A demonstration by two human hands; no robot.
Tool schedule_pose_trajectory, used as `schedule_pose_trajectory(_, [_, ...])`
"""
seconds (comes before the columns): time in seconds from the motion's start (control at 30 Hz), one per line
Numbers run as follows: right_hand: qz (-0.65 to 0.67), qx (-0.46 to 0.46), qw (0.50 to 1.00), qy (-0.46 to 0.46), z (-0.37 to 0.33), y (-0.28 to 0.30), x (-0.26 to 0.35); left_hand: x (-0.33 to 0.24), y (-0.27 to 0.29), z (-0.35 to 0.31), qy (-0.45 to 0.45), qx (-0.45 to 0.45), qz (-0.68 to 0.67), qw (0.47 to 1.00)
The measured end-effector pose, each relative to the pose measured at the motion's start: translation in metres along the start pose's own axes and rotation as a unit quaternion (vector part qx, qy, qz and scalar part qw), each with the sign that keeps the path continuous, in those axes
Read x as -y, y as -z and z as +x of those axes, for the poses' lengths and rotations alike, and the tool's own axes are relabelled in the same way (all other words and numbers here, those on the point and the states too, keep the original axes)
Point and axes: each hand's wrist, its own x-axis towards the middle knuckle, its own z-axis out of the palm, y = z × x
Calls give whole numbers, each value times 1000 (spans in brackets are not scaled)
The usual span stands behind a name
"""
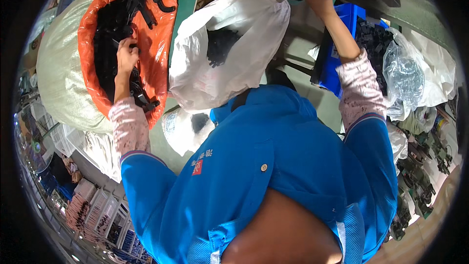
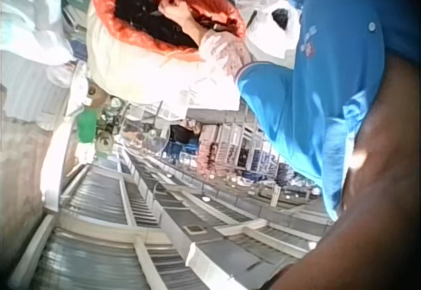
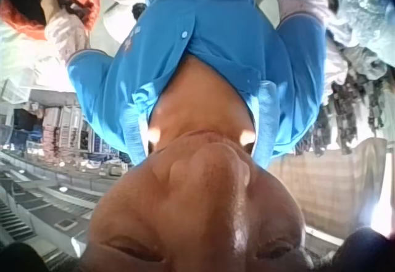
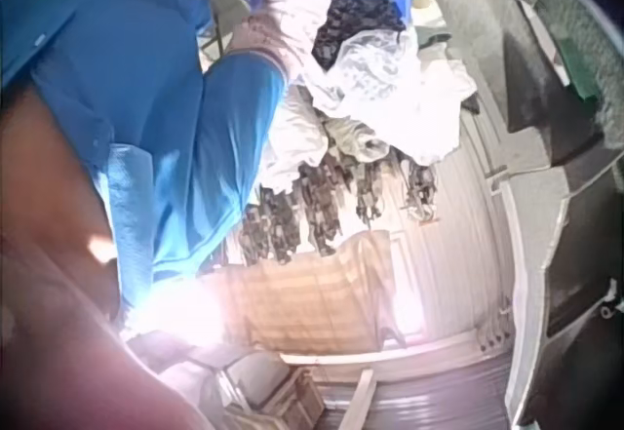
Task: The person repeatedly picks small black plastic components from a blue bin, snaps them together by hand, and places the assembled pieces into a white sack. The person also handles a large white sack and a plastic bag, moving them aside to access the bin.
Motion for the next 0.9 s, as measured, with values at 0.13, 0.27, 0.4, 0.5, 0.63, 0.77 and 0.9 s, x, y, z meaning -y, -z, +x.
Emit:
schedule_pose_trajectory(0.13, [89,74,993,-33,-43,1,38,14,19,-49,162,-139,-123,969])
schedule_pose_trajectory(0.27, [177,127,976,-18,-56,0,61,-12,31,-102,192,-267,-224,917])
schedule_pose_trajectory(0.4, [152,143,978,12,-54,-4,67,-29,20,-130,256,-356,-619,652])
schedule_pose_trajectory(0.5, [90,113,989,27,-51,-13,62,-62,5,-150,229,-276,-882,305])
schedule_pose_trajectory(0.63, [117,120,985,40,-46,-27,59,-155,-25,-169,154,-160,-928,300])
schedule_pose_trajectory(0.77, [343,50,936,-64,-54,-50,56,-245,-45,-157,109,-71,-917,376])
schedule_pose_trajectory(0.9, [-65,-130,955,258,-58,-61,32,-310,-62,-136,98,66,-908,402])
